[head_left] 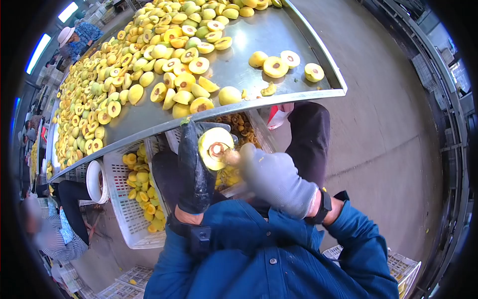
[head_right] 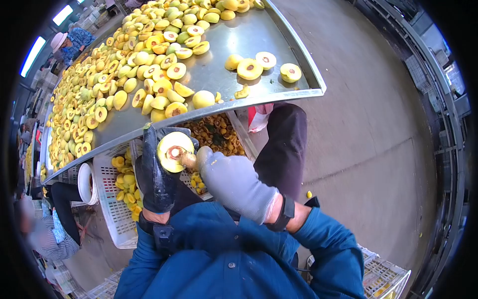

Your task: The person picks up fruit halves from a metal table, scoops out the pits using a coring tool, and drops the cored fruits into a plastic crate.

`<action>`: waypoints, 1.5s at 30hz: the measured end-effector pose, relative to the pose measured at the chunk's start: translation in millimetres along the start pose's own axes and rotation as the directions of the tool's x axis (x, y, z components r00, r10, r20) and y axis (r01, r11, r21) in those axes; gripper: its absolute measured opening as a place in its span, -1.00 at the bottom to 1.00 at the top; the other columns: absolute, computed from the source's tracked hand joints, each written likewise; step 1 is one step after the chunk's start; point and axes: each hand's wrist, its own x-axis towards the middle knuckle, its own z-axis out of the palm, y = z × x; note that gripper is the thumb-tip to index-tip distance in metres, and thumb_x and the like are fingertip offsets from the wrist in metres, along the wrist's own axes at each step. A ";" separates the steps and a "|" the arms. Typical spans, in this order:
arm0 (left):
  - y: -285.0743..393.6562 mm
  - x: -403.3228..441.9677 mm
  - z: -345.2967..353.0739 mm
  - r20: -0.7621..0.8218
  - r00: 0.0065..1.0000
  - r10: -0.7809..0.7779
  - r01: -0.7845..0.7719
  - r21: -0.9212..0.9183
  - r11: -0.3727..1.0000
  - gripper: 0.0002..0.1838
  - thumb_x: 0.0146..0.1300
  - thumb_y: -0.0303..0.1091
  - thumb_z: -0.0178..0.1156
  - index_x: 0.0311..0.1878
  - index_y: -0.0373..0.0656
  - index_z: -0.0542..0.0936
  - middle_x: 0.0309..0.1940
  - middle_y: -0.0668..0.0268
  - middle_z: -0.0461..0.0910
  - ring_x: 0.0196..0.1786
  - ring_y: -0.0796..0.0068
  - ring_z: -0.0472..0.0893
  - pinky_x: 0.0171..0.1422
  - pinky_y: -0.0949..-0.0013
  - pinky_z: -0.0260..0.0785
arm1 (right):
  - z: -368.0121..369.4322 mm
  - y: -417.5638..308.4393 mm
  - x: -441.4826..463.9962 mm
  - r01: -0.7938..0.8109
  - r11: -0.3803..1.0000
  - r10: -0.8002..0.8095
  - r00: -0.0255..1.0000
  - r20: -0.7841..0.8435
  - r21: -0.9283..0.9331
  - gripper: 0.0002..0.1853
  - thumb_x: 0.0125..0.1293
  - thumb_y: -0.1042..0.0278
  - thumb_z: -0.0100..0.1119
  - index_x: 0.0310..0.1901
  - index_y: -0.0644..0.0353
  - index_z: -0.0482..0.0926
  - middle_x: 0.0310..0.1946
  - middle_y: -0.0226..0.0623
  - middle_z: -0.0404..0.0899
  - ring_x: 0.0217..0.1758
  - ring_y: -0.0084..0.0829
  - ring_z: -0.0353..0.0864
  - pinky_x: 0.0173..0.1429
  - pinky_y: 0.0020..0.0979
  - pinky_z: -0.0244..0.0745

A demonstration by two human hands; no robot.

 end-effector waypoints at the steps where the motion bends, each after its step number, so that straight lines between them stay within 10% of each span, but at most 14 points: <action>1: -0.8 0.2 -2.1 0.033 0.999 0.029 -0.031 0.049 0.998 -0.76 0.42 -0.33 0.12 0.03 -0.29 0.50 -0.18 0.22 0.64 -0.13 0.44 0.63 0.07 0.37 0.48 | 0.2 3.7 -0.1 0.014 0.998 -0.014 1.000 0.006 -0.060 -0.73 0.22 0.35 0.20 -0.17 0.26 0.35 -0.50 -0.15 0.58 -0.52 -0.14 0.66 -0.51 -0.18 0.51; 5: -2.7 5.6 -5.4 0.125 0.991 0.050 -0.056 0.043 0.998 -0.70 0.51 -0.23 -0.02 0.04 -0.30 0.51 -0.20 0.23 0.63 -0.16 0.47 0.62 0.06 0.40 0.48 | -11.4 12.5 4.3 0.024 0.997 -0.014 0.990 0.140 -0.067 -0.70 0.22 0.33 0.21 -0.15 0.30 0.36 -0.48 -0.10 0.62 -0.48 -0.11 0.69 -0.50 -0.15 0.53; 10: -33.9 17.8 -7.2 0.138 0.968 -0.208 0.233 -0.195 0.953 -0.46 0.56 0.03 -0.22 0.04 -0.31 0.53 -0.28 0.23 0.64 -0.24 0.44 0.63 0.01 0.40 0.50 | -3.7 10.4 4.3 -0.153 0.982 0.126 0.969 0.214 0.111 -0.70 0.23 0.33 0.22 -0.15 0.30 0.35 -0.56 -0.03 0.59 -0.43 -0.07 0.69 -0.45 -0.11 0.53; 13: -12.3 37.1 -17.7 0.442 0.793 -0.420 0.567 -0.279 0.775 -0.36 0.54 0.13 -0.24 0.16 -0.33 0.48 -0.12 0.17 0.63 -0.11 0.44 0.63 0.09 0.41 0.48 | 12.4 12.4 2.6 -0.204 0.946 0.183 0.978 0.104 0.251 -0.70 0.23 0.31 0.21 -0.14 0.27 0.36 -0.57 0.00 0.57 -0.43 0.00 0.67 -0.40 -0.05 0.52; 16: -13.0 28.9 8.7 0.143 0.978 -0.154 0.199 -0.403 0.893 -0.35 0.49 0.12 -0.11 0.31 -0.33 0.35 0.17 0.09 0.47 0.05 0.37 0.60 0.16 0.35 0.48 | 21.7 8.6 4.9 -0.266 0.888 0.273 0.961 0.034 0.376 -0.70 0.21 0.30 0.23 -0.15 0.24 0.37 -0.56 0.04 0.56 -0.42 0.08 0.63 -0.36 0.01 0.48; 19: -20.9 7.2 23.6 -0.028 0.997 0.078 -0.080 -0.104 0.991 -0.40 0.47 0.02 -0.06 0.34 -0.30 0.34 0.21 0.08 0.46 0.02 0.30 0.62 0.13 0.27 0.51 | 29.2 0.1 3.8 -0.272 0.831 0.311 0.950 0.001 0.485 -0.71 0.21 0.31 0.24 -0.17 0.26 0.37 -0.54 0.08 0.55 -0.40 0.13 0.61 -0.35 0.04 0.45; 25: -21.0 -0.4 14.6 -0.043 0.994 -0.103 0.095 -0.155 0.983 -0.52 0.49 -0.08 -0.10 0.11 -0.34 0.52 -0.14 0.15 0.63 -0.15 0.38 0.64 0.01 0.33 0.54 | 24.3 5.0 -1.0 -0.216 0.913 0.197 0.976 0.090 0.346 -0.71 0.20 0.32 0.25 -0.16 0.27 0.40 -0.51 0.11 0.56 -0.39 0.08 0.63 -0.34 -0.01 0.46; 27: -4.5 1.2 15.1 -0.010 0.999 -0.031 0.031 0.015 0.999 -0.48 0.52 -0.05 -0.18 0.05 -0.36 0.54 -0.23 0.17 0.64 -0.22 0.36 0.64 0.00 0.32 0.55 | 8.5 6.7 4.7 -0.312 0.779 0.203 0.946 0.252 0.544 -0.73 0.24 0.29 0.25 -0.19 0.26 0.41 -0.56 -0.01 0.56 -0.46 -0.06 0.64 -0.39 -0.12 0.47; 31: -4.7 12.5 14.3 0.040 0.985 -0.169 0.173 -0.331 0.928 -0.42 0.53 0.05 -0.25 0.13 -0.32 0.49 -0.21 0.18 0.62 -0.17 0.35 0.64 0.02 0.32 0.53 | 8.1 -0.2 2.2 -0.436 0.271 0.167 0.899 0.404 0.858 -0.75 0.31 0.23 0.21 -0.19 0.25 0.46 -0.64 -0.33 0.50 -0.58 -0.42 0.56 -0.47 -0.36 0.44; 34: -8.6 0.2 15.4 -0.064 0.998 -0.003 -0.011 -0.218 0.976 -0.35 0.52 0.14 -0.30 0.22 -0.31 0.41 0.00 0.11 0.56 -0.01 0.34 0.62 0.13 0.30 0.48 | 3.2 -1.3 -1.8 -0.616 -0.017 -0.001 0.788 0.616 0.787 -0.73 0.34 0.23 0.15 -0.11 0.27 0.49 -0.61 -0.47 0.46 -0.58 -0.60 0.48 -0.49 -0.48 0.37; 37: -17.8 -12.2 -3.6 0.118 0.990 -0.079 0.100 -0.192 0.976 -0.34 0.53 0.11 -0.28 0.32 -0.34 0.32 0.16 0.06 0.47 0.16 0.21 0.54 0.26 0.19 0.39 | 3.6 -5.2 -6.1 -0.638 0.159 0.102 0.769 0.630 0.753 -0.71 0.32 0.26 0.15 -0.06 0.29 0.50 -0.57 -0.40 0.52 -0.53 -0.49 0.54 -0.44 -0.38 0.43; 40: -56.4 -22.8 -19.3 -0.188 0.978 0.088 0.002 0.430 0.903 -0.37 0.41 -0.07 0.08 0.33 -0.40 0.28 0.23 -0.06 0.40 0.25 0.00 0.43 0.36 0.06 0.23 | 34.8 -1.2 -9.7 -0.386 0.560 0.242 0.922 0.302 0.733 -0.71 0.22 0.34 0.21 -0.07 0.28 0.50 -0.39 -0.15 0.66 -0.31 -0.25 0.70 -0.17 -0.27 0.56; 45: -24.0 -15.3 4.3 -0.118 0.993 -0.029 0.021 -0.068 0.997 -0.42 0.46 0.02 -0.04 0.16 -0.41 0.44 0.00 0.03 0.55 0.02 0.16 0.56 0.16 0.19 0.39 | 37.4 -3.4 -11.3 -0.323 0.614 0.226 0.946 0.232 0.721 -0.70 0.21 0.30 0.22 -0.06 0.24 0.50 -0.35 0.06 0.63 -0.24 -0.02 0.68 -0.14 -0.19 0.54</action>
